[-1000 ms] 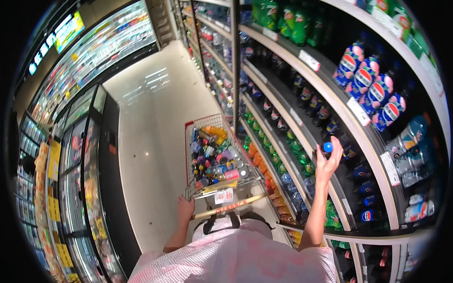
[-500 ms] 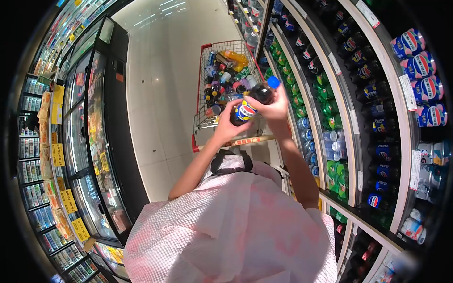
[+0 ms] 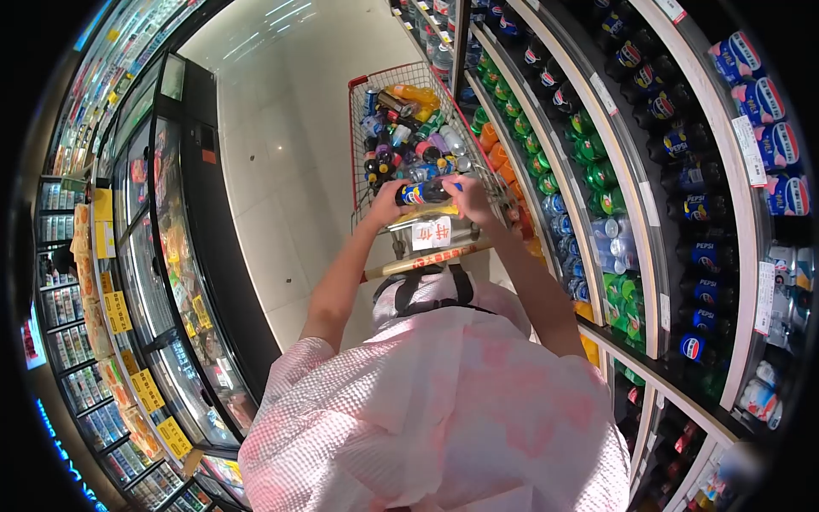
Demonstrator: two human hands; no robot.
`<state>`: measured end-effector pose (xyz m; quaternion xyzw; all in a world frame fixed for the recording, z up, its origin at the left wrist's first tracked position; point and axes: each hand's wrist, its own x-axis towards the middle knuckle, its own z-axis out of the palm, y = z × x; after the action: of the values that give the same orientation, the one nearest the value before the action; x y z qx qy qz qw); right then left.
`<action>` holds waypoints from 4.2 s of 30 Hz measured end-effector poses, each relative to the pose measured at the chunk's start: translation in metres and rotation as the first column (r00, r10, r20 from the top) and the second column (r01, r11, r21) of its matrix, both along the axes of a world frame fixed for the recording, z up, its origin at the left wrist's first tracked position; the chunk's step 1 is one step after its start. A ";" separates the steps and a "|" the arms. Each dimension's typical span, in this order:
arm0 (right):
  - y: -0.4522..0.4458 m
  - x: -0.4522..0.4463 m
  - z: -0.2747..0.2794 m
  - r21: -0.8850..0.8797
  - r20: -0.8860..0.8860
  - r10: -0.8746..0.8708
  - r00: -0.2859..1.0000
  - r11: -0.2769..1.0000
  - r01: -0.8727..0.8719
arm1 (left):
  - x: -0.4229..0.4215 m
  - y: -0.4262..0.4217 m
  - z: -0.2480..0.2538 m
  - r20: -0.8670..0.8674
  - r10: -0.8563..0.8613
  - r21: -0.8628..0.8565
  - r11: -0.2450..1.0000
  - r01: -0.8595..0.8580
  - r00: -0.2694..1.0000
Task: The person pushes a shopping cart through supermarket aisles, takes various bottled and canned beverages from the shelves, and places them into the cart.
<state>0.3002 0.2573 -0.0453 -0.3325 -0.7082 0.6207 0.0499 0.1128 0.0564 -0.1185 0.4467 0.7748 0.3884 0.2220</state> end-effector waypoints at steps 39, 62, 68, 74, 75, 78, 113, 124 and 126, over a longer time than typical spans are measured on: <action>0.091 0.410 0.315 0.796 -0.568 -0.791 -0.227 -0.598 0.093 | 0.072 -0.069 -0.032 -0.105 0.342 0.051 0.940 -0.338 0.934; 0.014 0.263 0.264 0.445 -0.866 -0.195 0.461 0.119 0.887 | 0.117 0.046 0.198 -0.050 -0.024 0.442 0.896 0.044 0.998; -0.006 0.100 0.219 -0.153 -0.652 -0.575 0.494 0.738 0.657 | 0.159 0.085 0.254 0.265 -0.310 0.458 0.874 0.165 0.913; 0.023 0.055 0.151 -0.252 -0.402 -0.391 0.828 0.916 0.311 | 0.093 0.048 0.165 0.384 -0.158 0.276 0.960 0.050 0.910; 0.020 0.056 0.145 -0.237 -0.321 -0.320 0.892 0.938 0.251 | 0.081 0.037 0.163 0.381 -0.165 0.245 0.967 0.072 0.910; 0.020 0.057 0.096 -0.174 -0.176 -0.025 0.984 0.985 -0.006 | 0.042 0.008 0.138 0.193 -0.199 0.120 0.977 0.178 0.961; 0.057 0.163 -0.069 0.045 0.411 -0.352 0.841 0.929 0.368 | 0.041 -0.122 -0.020 -0.166 0.532 -0.400 0.733 -0.550 0.830; 0.086 0.142 -0.138 0.479 0.642 -0.289 0.710 0.875 -0.077 | 0.064 -0.118 0.032 -0.269 0.626 -0.539 0.531 -0.653 0.732; 0.095 0.131 -0.132 0.510 0.631 -0.311 0.711 0.857 -0.077 | 0.050 -0.106 0.026 -0.259 0.674 -0.540 0.493 -0.682 0.692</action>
<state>0.4309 0.3523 -0.1777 -0.5615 -0.7865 0.2395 -0.0938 0.1630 -0.0495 -0.0928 0.0143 0.9687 0.1755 0.1752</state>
